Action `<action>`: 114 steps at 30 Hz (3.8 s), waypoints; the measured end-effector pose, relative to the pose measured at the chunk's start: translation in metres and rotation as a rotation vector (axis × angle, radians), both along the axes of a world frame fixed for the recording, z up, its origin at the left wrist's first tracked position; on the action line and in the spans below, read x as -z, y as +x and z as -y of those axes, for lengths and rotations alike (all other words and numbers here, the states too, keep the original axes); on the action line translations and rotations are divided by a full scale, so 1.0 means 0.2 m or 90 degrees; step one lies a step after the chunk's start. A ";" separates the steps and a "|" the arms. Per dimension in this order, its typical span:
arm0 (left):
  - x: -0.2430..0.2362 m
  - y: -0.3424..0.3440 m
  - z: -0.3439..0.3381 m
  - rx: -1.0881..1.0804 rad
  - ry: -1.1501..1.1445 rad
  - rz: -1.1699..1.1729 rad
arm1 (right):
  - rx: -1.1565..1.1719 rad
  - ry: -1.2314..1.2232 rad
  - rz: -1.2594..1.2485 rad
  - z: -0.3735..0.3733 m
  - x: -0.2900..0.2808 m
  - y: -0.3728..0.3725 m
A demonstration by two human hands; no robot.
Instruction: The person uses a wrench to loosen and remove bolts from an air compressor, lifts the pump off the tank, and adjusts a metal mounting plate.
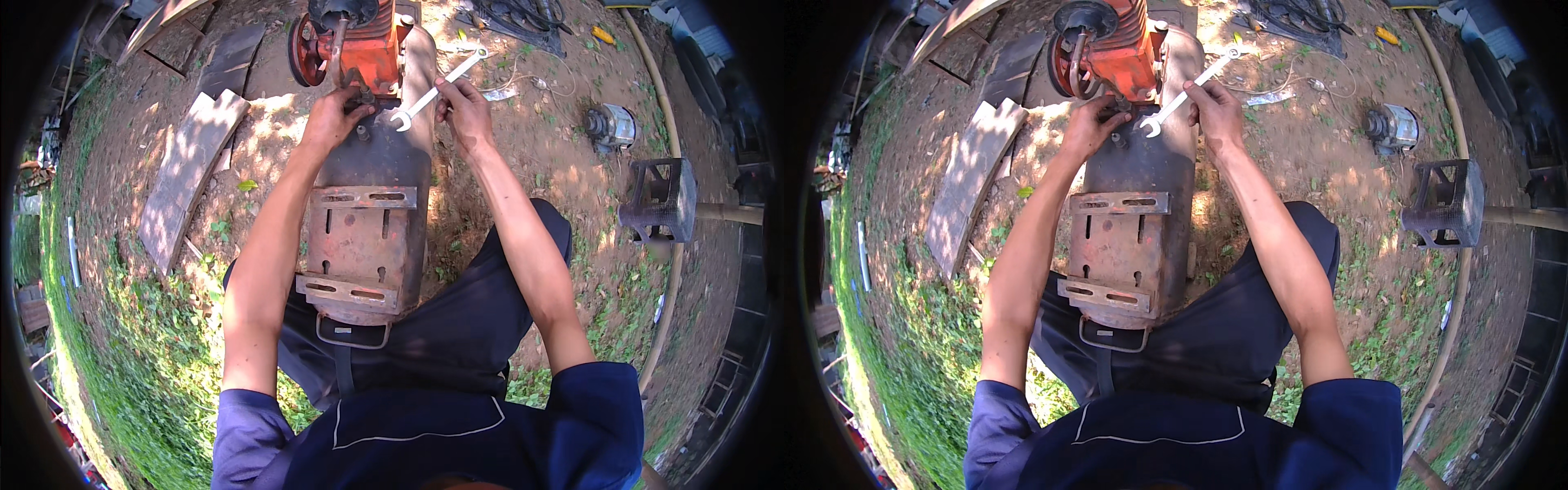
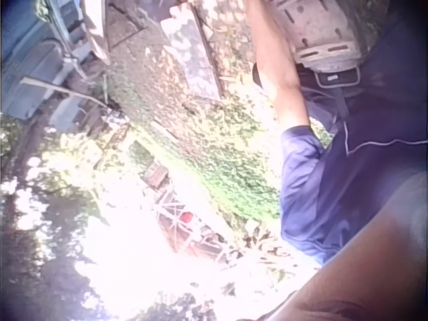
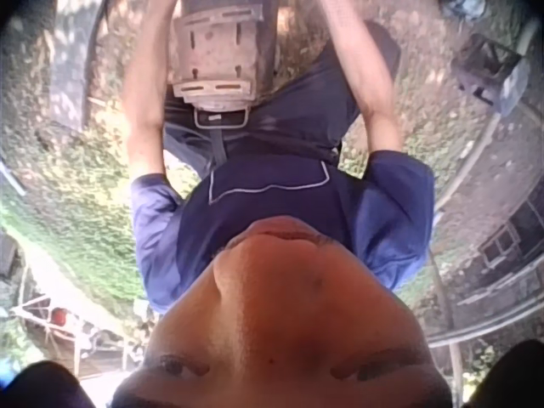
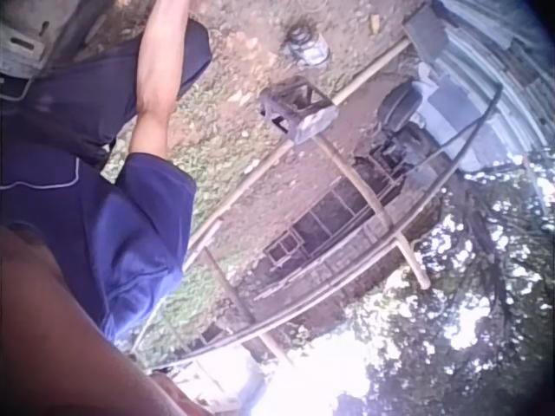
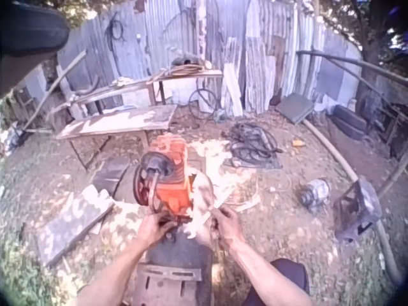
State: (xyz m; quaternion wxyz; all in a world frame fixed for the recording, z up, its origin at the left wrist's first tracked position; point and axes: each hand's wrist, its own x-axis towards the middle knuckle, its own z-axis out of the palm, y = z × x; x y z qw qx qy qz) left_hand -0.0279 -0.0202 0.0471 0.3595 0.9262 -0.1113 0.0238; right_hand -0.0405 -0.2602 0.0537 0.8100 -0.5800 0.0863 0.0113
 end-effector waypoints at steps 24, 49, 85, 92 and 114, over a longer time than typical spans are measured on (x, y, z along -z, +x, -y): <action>-0.03 0.00 0.02 -0.018 -0.031 -0.081 | -0.094 0.236 -0.047 -0.10 0.22 -0.03; -0.01 0.00 -0.04 -0.012 -0.119 -0.112 | -0.142 0.183 -0.012 -0.10 0.13 0.10; 0.00 0.04 -0.14 0.009 -0.097 -0.144 | -0.032 0.046 -0.102 0.06 0.09 0.07; -0.03 0.00 -0.05 -0.057 -0.035 -0.161 | -0.035 0.021 -0.109 0.05 0.11 0.05; -0.09 0.01 0.02 -0.007 0.070 -0.093 | -0.026 0.023 -0.116 0.03 0.13 0.04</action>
